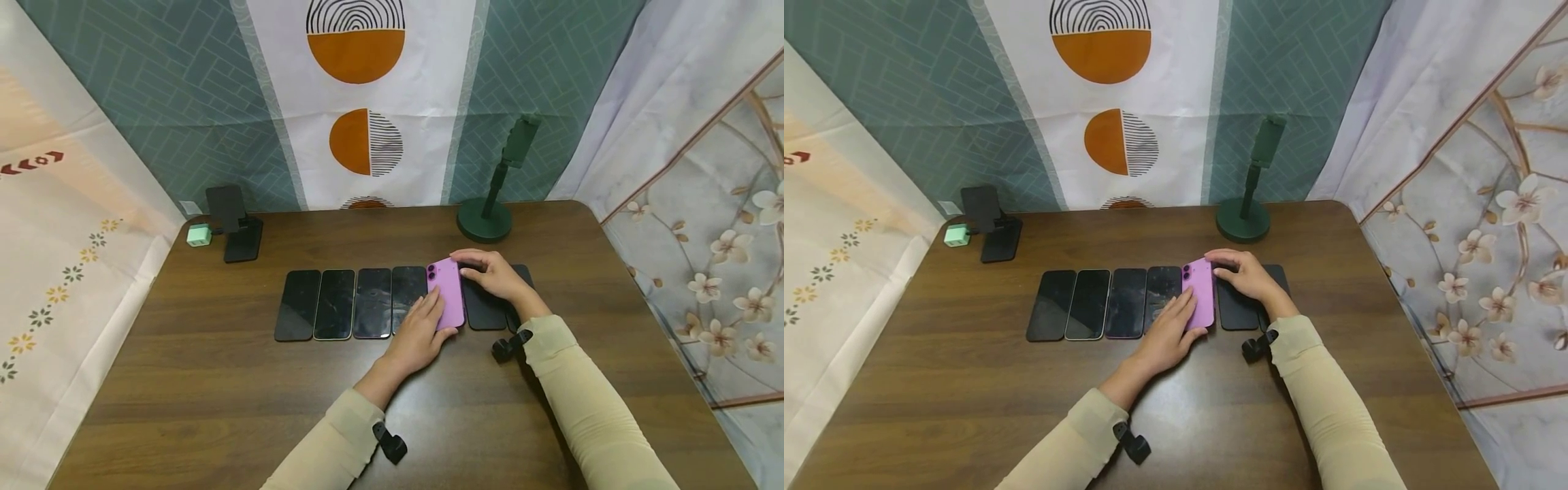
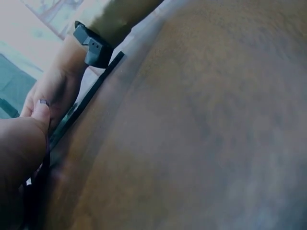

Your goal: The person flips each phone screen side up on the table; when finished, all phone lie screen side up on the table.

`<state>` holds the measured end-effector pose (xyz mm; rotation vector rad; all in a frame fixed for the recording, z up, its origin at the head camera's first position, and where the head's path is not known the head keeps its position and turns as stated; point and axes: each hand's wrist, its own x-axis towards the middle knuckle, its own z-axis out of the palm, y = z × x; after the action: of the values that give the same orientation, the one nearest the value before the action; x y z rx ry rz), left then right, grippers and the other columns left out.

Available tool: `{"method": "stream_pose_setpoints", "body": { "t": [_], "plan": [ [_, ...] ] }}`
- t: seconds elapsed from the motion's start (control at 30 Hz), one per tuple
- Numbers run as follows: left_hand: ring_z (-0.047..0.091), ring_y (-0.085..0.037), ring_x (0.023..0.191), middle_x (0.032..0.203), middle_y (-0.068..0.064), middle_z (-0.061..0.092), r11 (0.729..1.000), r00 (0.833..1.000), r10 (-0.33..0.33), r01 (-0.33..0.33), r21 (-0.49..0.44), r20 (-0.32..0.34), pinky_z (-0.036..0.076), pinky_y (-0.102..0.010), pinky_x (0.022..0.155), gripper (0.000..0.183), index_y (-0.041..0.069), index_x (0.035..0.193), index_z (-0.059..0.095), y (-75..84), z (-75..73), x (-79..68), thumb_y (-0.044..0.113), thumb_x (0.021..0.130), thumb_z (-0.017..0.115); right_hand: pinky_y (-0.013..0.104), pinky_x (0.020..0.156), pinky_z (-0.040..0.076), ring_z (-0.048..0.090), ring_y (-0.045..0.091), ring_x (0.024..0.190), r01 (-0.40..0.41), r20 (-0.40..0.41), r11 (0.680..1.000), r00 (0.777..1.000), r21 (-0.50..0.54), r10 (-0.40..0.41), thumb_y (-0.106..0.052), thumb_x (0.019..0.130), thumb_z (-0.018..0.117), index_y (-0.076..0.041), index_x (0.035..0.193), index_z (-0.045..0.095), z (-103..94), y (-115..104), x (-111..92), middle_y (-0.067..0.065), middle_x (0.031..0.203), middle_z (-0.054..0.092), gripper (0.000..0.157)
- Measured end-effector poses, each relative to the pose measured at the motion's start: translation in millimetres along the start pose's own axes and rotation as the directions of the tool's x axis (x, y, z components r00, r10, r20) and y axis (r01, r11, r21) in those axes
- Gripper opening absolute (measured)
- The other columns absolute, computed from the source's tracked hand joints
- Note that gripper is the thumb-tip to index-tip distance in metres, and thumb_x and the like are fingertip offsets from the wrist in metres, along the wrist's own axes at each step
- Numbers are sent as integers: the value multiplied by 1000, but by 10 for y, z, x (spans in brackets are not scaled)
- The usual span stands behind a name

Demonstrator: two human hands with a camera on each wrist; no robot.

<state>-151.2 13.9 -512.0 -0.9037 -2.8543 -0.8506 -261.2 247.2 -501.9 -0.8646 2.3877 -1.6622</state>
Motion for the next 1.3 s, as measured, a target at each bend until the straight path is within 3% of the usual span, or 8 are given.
{"method": "stream_pose_setpoints", "body": {
  "t": [0.27,0.47,0.63,0.77,0.87,1.13,1.3],
  "plan": [
    [26,-33,151,162,-24,28,992,997,78,-79,-98,-14,19,-46,123,62,8,159,32,-67,-39,-37,28,105,55,20,106,41,50,38,132,40,52,999,998,-33,-39,7,96,62,8,137,57,46,-89,100,24,140,56,41],
    [29,-41,148,166,-19,20,986,999,52,-50,-157,10,28,-53,119,58,27,161,31,-100,-81,-75,29,107,51,52,112,38,44,43,138,68,166,997,983,31,-72,8,96,61,9,146,45,84,-135,163,32,147,46,53],
    [35,-31,147,167,-10,22,972,992,108,-120,-202,-72,37,-49,115,59,17,156,42,-146,-102,-90,23,102,63,61,111,35,42,46,139,58,200,995,977,78,-73,10,93,64,8,151,38,127,-134,193,36,149,41,63],
    [42,-24,143,165,-7,29,961,970,172,-204,-186,-171,41,-41,112,63,5,151,48,-187,-116,-96,16,94,74,60,113,33,42,44,140,17,209,999,978,27,-22,9,90,69,7,155,28,186,-133,218,32,151,41,77],
    [43,-23,142,162,-9,35,960,960,186,-223,-170,-210,41,-39,113,65,1,149,49,-202,-140,-110,15,92,76,60,114,31,43,44,139,-30,209,999,977,-34,36,7,89,72,6,157,25,227,-151,237,29,149,46,82],
    [47,-22,139,159,-11,41,963,949,186,-227,-144,-253,42,-37,111,69,-1,147,50,-226,-184,-141,17,88,80,65,114,29,43,48,137,-54,196,984,977,-171,88,1,89,75,9,151,34,280,-497,243,32,143,51,75],
    [48,-22,138,161,-6,38,962,950,191,-231,-148,-246,43,-36,110,70,1,148,49,-210,-174,-171,18,88,80,65,114,28,45,42,137,-34,191,975,979,-219,77,-6,88,79,3,151,38,263,-323,216,25,143,54,76]
  ]
}}
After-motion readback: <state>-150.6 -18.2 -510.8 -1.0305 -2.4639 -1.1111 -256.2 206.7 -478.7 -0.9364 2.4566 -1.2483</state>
